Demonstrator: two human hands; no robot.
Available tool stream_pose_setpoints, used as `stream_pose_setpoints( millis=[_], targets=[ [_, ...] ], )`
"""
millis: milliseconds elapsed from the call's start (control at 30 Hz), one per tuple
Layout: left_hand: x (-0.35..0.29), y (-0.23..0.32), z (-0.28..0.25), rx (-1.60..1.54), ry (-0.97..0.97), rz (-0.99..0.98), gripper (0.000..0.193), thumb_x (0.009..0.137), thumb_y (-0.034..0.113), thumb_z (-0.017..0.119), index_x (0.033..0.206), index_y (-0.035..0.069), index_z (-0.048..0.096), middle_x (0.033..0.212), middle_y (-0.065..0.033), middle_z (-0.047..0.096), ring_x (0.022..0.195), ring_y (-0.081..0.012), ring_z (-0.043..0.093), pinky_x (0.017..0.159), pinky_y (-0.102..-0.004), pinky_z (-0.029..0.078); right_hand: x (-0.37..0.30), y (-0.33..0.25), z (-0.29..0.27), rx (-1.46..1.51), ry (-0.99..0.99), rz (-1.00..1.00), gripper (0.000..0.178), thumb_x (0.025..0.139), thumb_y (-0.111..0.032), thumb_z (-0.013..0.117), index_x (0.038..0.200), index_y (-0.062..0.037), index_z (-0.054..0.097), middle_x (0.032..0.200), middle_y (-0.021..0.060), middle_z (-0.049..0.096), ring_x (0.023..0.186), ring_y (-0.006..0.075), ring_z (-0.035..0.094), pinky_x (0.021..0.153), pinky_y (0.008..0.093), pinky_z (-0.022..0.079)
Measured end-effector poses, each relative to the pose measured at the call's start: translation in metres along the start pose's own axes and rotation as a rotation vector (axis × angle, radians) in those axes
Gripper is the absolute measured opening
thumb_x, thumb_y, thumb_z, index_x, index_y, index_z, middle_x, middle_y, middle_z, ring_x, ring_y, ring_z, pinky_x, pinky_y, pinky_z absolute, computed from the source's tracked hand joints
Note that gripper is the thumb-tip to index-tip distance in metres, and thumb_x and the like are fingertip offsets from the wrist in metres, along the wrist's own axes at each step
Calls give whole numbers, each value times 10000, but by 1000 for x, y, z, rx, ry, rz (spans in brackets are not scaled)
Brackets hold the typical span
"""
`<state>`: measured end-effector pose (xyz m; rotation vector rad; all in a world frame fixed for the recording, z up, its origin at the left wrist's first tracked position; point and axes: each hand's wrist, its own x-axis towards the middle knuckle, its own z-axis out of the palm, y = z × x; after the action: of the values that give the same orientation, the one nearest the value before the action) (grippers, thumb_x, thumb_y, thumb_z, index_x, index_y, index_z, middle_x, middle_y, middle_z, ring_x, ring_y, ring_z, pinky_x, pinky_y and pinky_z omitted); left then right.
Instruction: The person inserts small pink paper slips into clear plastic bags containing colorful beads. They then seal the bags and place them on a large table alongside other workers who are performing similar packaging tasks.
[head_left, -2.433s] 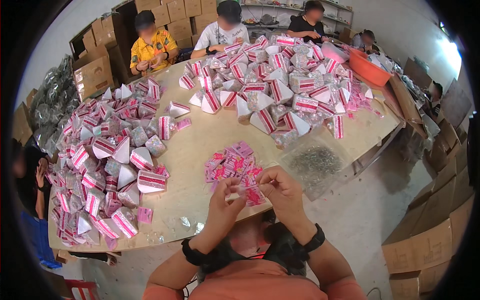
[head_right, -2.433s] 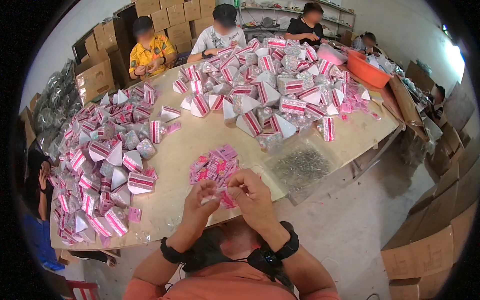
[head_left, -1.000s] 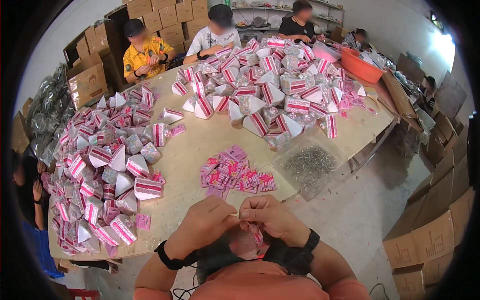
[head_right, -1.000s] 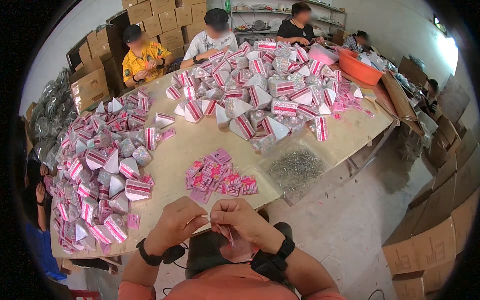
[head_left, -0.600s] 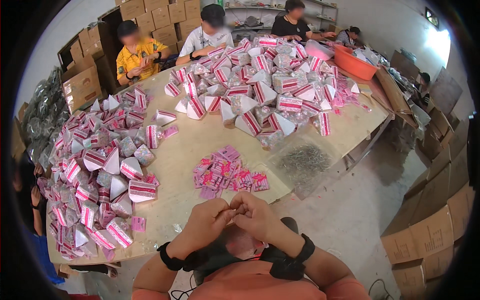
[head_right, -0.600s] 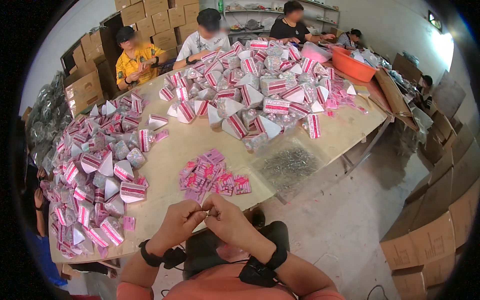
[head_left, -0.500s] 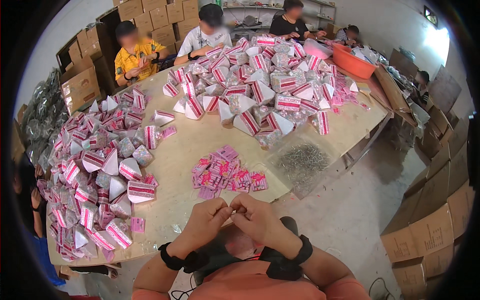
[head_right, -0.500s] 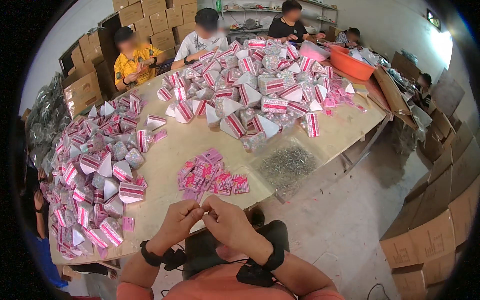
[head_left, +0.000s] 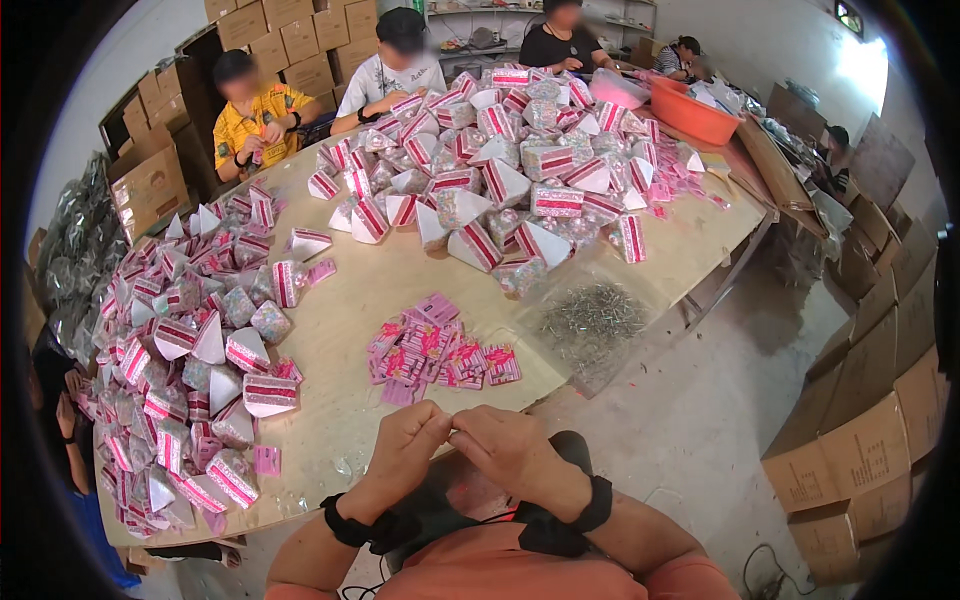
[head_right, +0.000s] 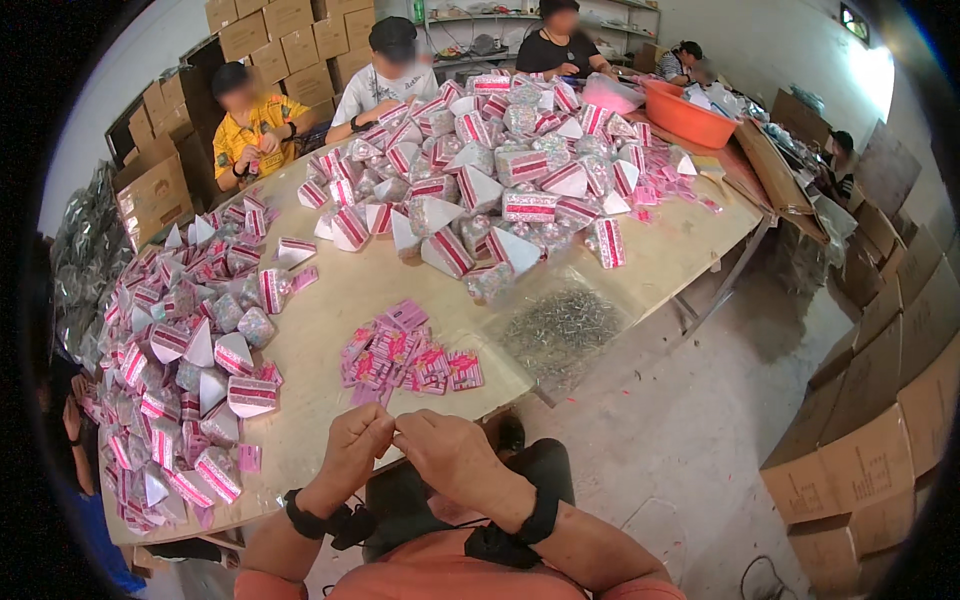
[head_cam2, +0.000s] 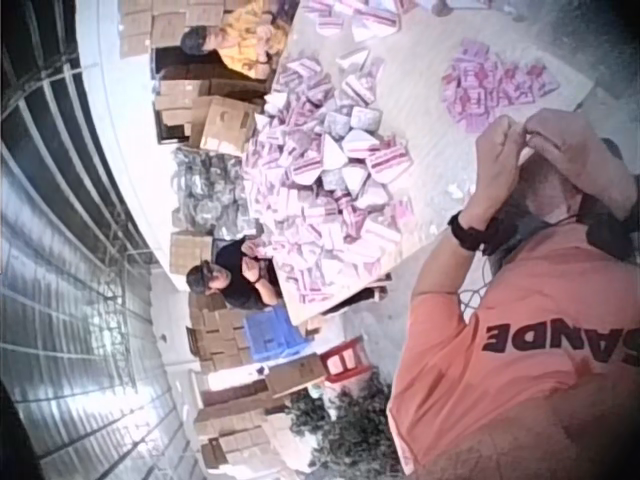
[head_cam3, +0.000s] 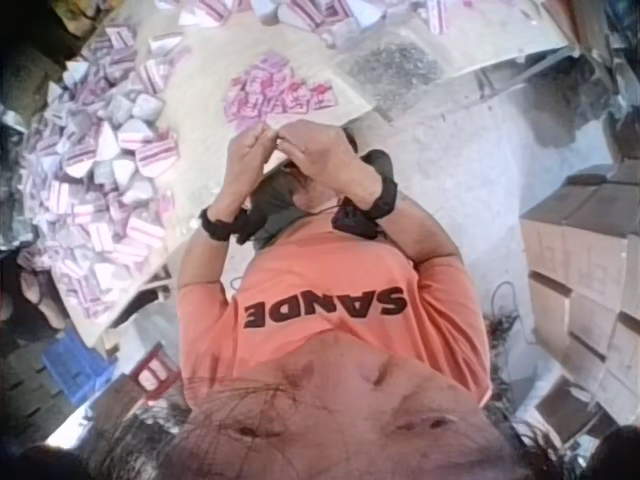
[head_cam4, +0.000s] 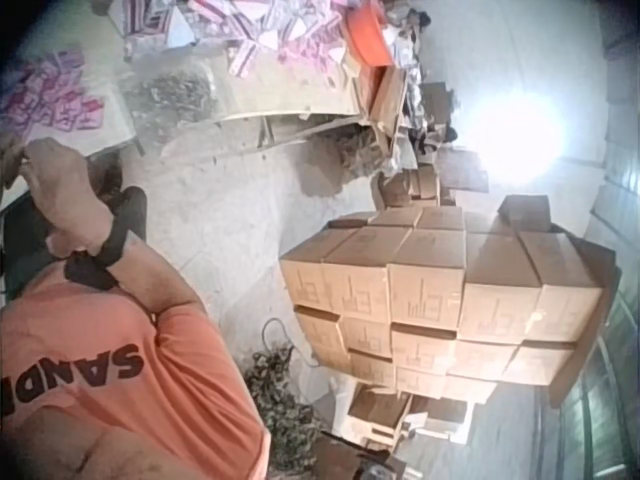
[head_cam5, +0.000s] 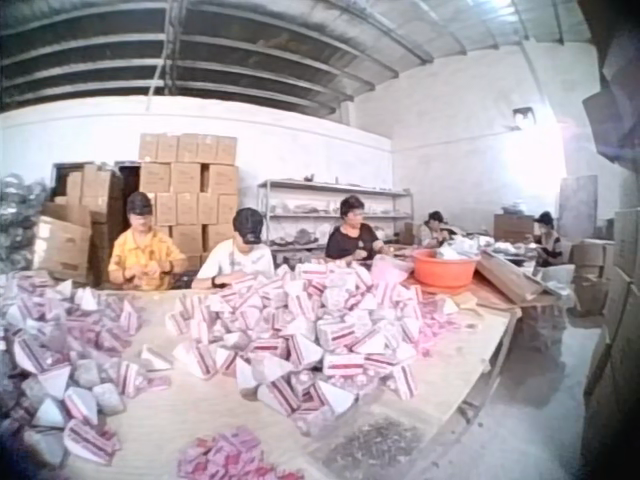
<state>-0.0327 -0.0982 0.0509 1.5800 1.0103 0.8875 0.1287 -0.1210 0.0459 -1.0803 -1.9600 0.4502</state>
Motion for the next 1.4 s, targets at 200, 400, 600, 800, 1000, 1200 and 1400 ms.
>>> stream_pose_setpoints(
  millis=[200,400,600,800,1000,1200,1400],
  targets=[
    [8,3,7,3,-65,-43,279,870,193,474,671,-3,487,582,10,421,558,-61,357,482,-234,306,-7,14,-3,27,33,-60,121,762,-64,570,878,-28,560,758,124,569,680,271,567,576,340,451],
    [51,24,10,252,-109,62,227,841,184,497,712,-2,496,574,-40,453,532,-103,400,484,-269,339,-21,27,-18,258,145,161,185,751,-89,589,911,2,580,802,132,597,713,232,595,643,292,472],
    [164,33,23,538,-42,206,292,781,273,540,831,-14,528,721,-142,572,662,-238,554,611,-342,433,-36,47,-29,487,101,545,158,787,-83,584,920,0,600,778,79,611,651,133,565,607,247,457],
    [230,10,63,788,58,-67,654,768,448,491,1144,-81,408,1121,-297,470,1010,-394,500,844,-435,411,-57,72,-35,597,118,645,148,791,-80,582,913,2,599,760,37,604,620,76,533,564,219,440],
    [248,1,79,850,98,-140,666,747,511,486,1079,-67,482,1012,-271,546,938,-378,547,802,-411,436,-62,77,-51,706,101,761,135,800,-89,587,894,6,602,706,7,576,584,44,504,516,196,412],
    [246,8,62,710,-6,-269,592,701,472,517,934,-71,548,852,-220,606,856,-352,590,660,-406,487,-63,90,-55,809,138,755,109,808,-63,572,880,12,603,695,8,568,565,41,497,492,185,393],
    [244,3,42,451,-70,-408,479,677,334,544,968,-44,502,902,-166,559,796,-267,585,458,-359,508,-58,95,-54,854,193,677,119,817,-57,548,880,28,602,663,15,560,570,56,503,508,187,391]
  ],
)
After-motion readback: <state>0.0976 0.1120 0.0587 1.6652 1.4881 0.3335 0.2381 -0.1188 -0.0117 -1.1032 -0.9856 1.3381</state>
